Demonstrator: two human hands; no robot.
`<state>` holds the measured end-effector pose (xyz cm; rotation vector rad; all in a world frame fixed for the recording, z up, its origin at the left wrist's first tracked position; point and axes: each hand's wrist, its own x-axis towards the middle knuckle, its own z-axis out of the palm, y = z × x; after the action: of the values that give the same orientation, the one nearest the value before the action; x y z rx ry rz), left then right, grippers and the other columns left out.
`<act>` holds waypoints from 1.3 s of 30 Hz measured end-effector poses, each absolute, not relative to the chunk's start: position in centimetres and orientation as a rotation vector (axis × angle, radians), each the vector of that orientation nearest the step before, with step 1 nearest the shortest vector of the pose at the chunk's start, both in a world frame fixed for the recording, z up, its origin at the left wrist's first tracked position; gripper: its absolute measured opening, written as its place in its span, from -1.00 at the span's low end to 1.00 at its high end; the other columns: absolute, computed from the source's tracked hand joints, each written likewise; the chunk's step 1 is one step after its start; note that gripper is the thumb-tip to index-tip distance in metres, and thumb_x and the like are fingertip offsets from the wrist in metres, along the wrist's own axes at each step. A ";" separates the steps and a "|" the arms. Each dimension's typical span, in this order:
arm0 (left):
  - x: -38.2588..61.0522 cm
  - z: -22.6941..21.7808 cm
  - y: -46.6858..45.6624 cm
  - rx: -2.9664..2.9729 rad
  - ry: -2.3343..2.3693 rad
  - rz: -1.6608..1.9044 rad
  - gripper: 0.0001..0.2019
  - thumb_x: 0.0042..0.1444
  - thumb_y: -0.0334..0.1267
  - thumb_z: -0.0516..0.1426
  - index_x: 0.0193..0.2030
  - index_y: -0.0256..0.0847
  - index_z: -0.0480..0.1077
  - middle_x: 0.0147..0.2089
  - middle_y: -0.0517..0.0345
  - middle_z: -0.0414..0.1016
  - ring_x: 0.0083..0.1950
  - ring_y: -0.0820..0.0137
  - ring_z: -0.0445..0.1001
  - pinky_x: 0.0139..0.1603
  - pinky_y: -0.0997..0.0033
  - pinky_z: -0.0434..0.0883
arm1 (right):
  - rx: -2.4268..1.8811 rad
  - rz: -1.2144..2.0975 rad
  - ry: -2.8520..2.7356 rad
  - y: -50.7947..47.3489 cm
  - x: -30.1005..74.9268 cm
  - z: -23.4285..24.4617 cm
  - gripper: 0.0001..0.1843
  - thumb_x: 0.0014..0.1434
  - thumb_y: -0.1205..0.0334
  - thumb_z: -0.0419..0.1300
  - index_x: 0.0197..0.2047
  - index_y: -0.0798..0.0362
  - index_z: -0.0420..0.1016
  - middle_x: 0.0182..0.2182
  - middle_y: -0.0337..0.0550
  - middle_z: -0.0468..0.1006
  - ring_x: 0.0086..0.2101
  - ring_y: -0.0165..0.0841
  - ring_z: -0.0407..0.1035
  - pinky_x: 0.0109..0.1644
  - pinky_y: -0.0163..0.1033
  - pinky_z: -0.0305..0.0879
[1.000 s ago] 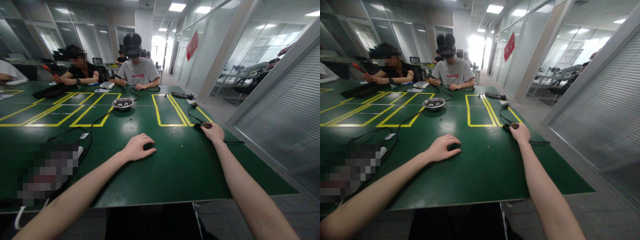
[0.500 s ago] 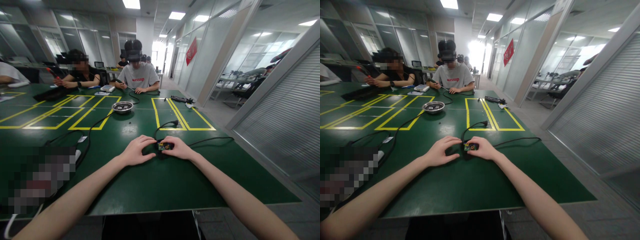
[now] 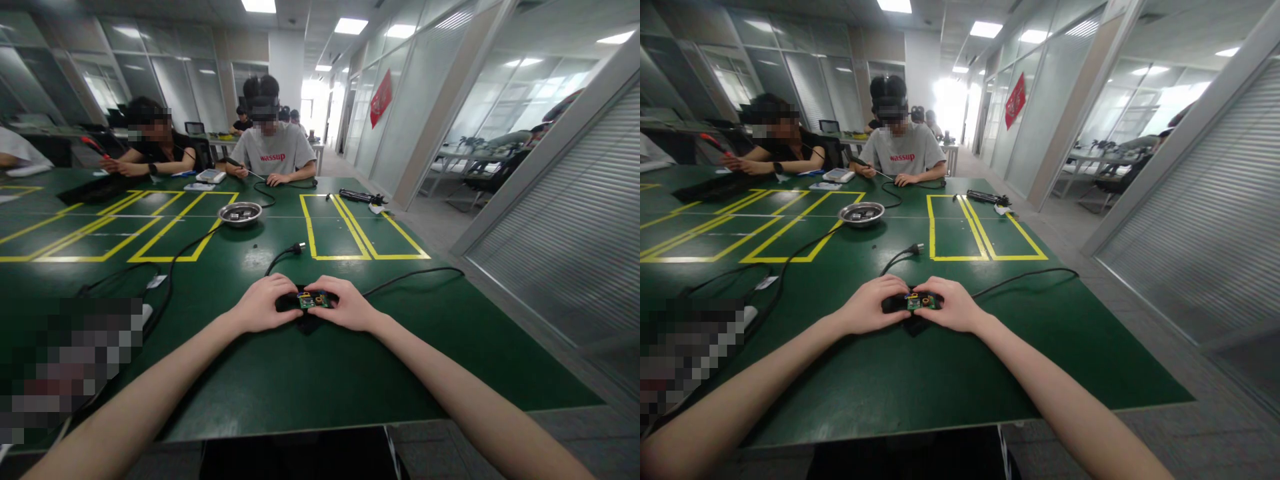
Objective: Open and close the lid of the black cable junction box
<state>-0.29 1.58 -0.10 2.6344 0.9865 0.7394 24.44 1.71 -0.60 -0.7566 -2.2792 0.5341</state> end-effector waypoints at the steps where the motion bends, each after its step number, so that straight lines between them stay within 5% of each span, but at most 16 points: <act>1: -0.5 -0.2 1.8 2.616 0.991 0.754 -0.74 0.18 -0.04 0.27 -0.09 -0.11 0.54 -0.01 0.02 0.64 0.08 0.15 0.54 0.11 0.14 0.49 | -0.779 0.504 -2.278 1.7 24.5 -0.6 -0.66 0.19 0.16 0.38 0.03 0.01 0.59 -0.17 -0.08 0.64 -0.19 -0.25 0.54 -0.06 -0.17 0.46; 17: -2.3 -1.0 3.3 2.474 0.945 0.698 -0.31 -0.10 0.10 0.46 0.17 -0.12 0.54 0.23 -0.13 0.53 0.29 0.06 0.46 0.33 0.02 0.40 | -0.807 0.439 -2.327 2.0 24.8 -0.4 -0.78 0.36 0.14 0.23 -0.02 0.01 0.63 -0.14 -0.07 0.68 -0.15 -0.25 0.58 -0.04 -0.21 0.45; 21: -2.3 -0.8 3.4 2.466 0.941 0.689 -0.32 -0.11 0.11 0.46 0.15 -0.10 0.55 0.21 -0.09 0.55 0.30 0.05 0.43 0.33 0.02 0.39 | -0.757 0.517 -2.346 2.3 24.6 -0.8 -0.77 0.34 0.16 0.26 0.02 0.01 0.60 -0.04 -0.06 0.67 -0.05 -0.25 0.57 0.07 -0.18 0.44; 28: -2.3 -1.0 3.6 2.468 0.935 0.634 -0.50 0.09 -0.01 0.35 0.16 -0.07 0.53 0.25 -0.03 0.54 0.37 0.04 0.36 0.39 -0.04 0.32 | -0.808 0.468 -2.374 2.3 24.8 -1.0 -0.73 0.27 0.16 0.33 0.01 0.03 0.63 -0.12 -0.06 0.71 -0.14 -0.23 0.61 -0.03 -0.20 0.46; 39: -2.2 -1.6 3.7 2.471 0.999 0.648 -0.35 0.03 -0.04 0.37 0.29 -0.05 0.43 0.36 -0.06 0.43 0.41 0.00 0.30 0.44 -0.12 0.22 | -0.865 0.445 -2.369 1.9 24.4 -1.2 -0.79 0.28 0.12 0.31 -0.08 0.03 0.66 -0.21 -0.09 0.73 -0.23 -0.25 0.62 -0.13 -0.26 0.43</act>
<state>-2.16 3.70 -1.56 2.4714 0.9995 0.6478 24.44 1.94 -1.18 -0.8648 -2.3693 0.4452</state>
